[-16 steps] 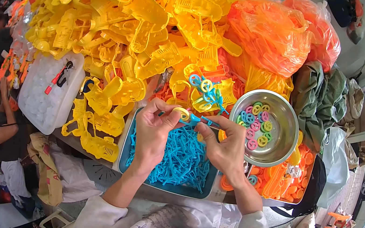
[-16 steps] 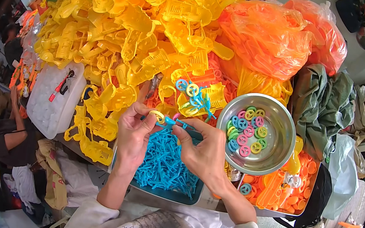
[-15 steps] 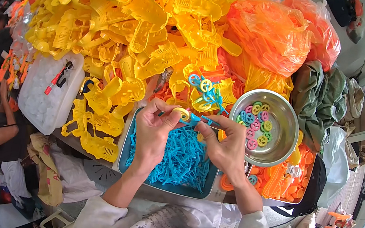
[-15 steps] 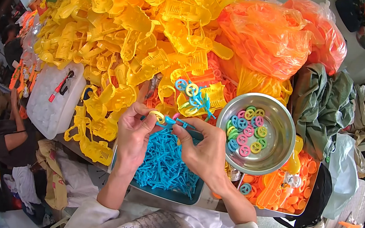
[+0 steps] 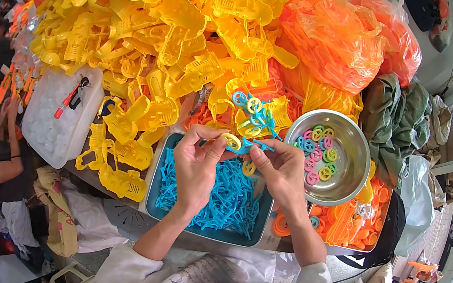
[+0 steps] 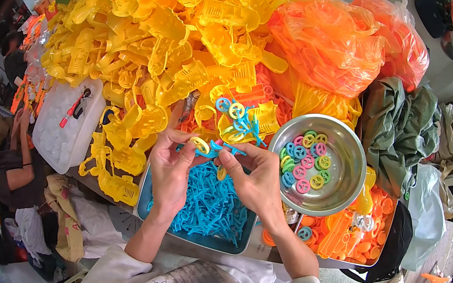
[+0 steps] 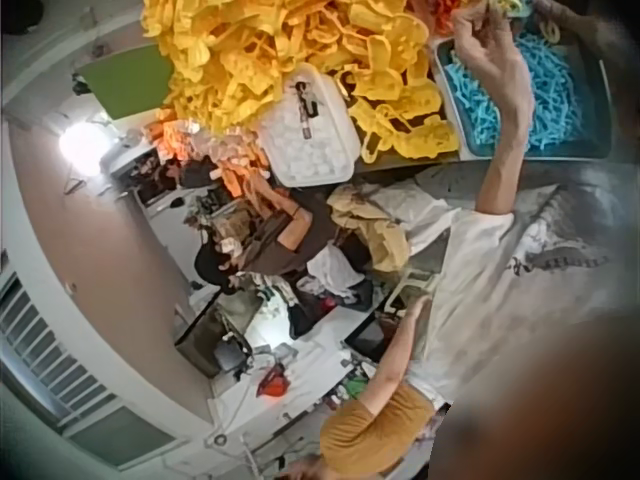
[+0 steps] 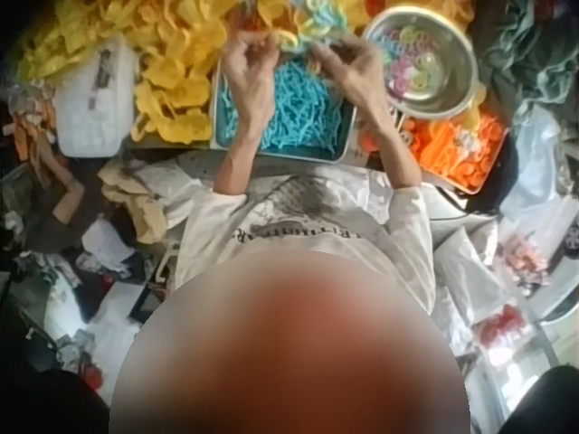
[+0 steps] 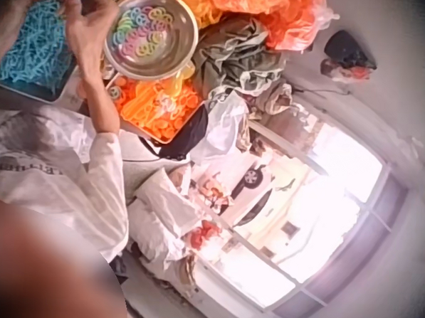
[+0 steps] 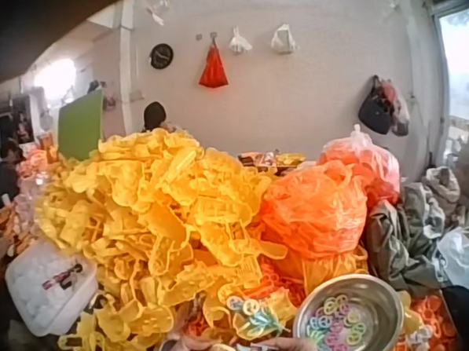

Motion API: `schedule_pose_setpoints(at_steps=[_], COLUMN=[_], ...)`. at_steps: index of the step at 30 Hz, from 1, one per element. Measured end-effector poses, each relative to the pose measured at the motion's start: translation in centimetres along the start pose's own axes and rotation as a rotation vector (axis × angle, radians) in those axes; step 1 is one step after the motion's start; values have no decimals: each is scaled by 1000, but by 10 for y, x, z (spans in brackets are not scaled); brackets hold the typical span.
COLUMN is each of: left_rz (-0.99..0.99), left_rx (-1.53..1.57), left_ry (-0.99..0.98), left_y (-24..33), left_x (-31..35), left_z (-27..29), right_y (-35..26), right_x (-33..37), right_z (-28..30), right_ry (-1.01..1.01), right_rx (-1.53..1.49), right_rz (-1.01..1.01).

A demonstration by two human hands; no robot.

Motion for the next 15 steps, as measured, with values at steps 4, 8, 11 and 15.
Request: schedule_pose_setpoints(at_steps=[4, 8, 11, 15], left_rz=[-76, -164, -197, -219], left_rx=[-55, -115, -146, -144], left_ry=[4, 19, 46, 20], left_y=[4, 8, 12, 12], left_x=[2, 5, 6, 8], left_z=[-1, -4, -6, -8], right_y=[3, 10, 11, 10], right_x=[-1, -1, -1, 0], right_z=[-2, -1, -1, -2], right_ry=[4, 32, 27, 57], right_rx=[-60, -92, -120, -195], right_rz=[10, -78, -85, -55])
Point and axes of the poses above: each hand's wrist, its own x-axis away from the middle knuckle, its own z-axis out of the back of the hand, y = z × x, the point moved 9 cm from there along -x, towards the middle knuckle, and after that the axes turned 3 degrees about z, right-handed, at the moved point
